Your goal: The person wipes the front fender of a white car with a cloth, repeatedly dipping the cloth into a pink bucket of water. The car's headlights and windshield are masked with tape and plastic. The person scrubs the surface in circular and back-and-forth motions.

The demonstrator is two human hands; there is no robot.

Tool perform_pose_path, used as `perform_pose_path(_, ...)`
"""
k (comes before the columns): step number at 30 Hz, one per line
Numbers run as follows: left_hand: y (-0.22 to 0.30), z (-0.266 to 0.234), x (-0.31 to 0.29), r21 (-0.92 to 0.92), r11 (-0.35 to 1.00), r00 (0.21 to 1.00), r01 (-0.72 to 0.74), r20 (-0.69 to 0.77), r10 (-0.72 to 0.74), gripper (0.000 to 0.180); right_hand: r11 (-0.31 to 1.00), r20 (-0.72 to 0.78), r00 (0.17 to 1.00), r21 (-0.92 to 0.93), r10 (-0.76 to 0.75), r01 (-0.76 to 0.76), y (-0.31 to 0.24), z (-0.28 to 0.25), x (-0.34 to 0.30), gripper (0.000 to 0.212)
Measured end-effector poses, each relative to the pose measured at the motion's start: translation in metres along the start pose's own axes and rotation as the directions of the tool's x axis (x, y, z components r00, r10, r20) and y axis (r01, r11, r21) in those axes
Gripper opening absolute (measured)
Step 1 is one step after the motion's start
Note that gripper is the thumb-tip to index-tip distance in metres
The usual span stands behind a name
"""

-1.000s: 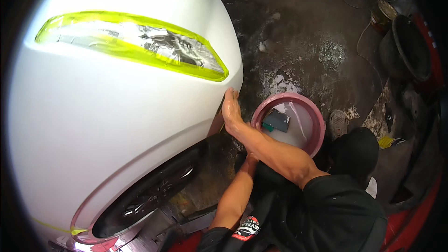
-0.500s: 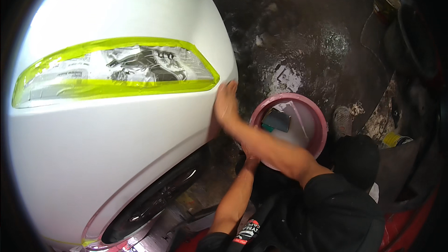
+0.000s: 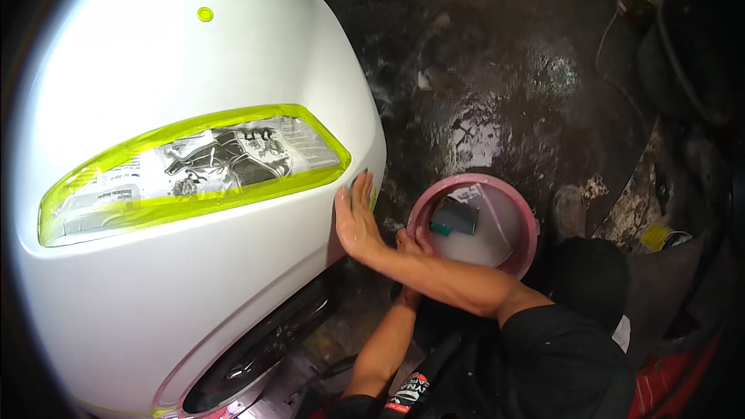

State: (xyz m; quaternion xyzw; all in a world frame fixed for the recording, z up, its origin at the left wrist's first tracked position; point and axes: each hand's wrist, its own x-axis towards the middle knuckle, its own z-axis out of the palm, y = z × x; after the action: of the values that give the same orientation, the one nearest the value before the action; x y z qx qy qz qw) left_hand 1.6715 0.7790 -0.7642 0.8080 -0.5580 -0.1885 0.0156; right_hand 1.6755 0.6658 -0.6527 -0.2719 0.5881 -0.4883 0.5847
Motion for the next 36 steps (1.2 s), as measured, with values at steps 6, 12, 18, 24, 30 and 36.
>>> perform_pose_path(6,-0.059,0.038,0.012,-0.165,0.868,0.879,-0.468,-0.189,0.438,0.032,0.988,-0.097,0.991,-0.129,-0.094,0.081,0.016,-0.026,0.091,0.063)
perform_pose_path(12,-0.017,0.009,0.003,-0.193,0.968,0.986,-0.162,-0.067,0.152,0.032,0.961,0.052,0.964,0.113,-0.26,0.252,0.011,-0.049,0.127,0.063)
perform_pose_path(18,-0.053,0.029,0.011,-0.125,0.826,0.831,-0.55,-0.174,0.527,0.036,0.935,-0.106,0.932,-0.12,-0.346,0.334,0.042,0.003,0.029,0.062)
perform_pose_path(24,-0.018,0.011,0.004,-0.133,0.98,0.988,-0.151,-0.017,0.15,0.036,0.977,-0.035,0.981,0.087,-0.191,0.193,0.026,-0.039,0.133,0.069)
perform_pose_path(30,-0.013,0.01,0.006,-0.064,0.994,0.996,-0.086,-0.001,0.086,0.036,0.949,0.207,0.978,0.305,0.019,-0.083,0.033,-0.066,0.13,0.07)
perform_pose_path(36,-0.014,0.001,-0.004,-0.167,0.966,0.98,-0.198,-0.064,0.19,0.038,0.988,-0.254,0.959,-0.114,-0.129,0.103,0.059,0.018,0.035,0.066)
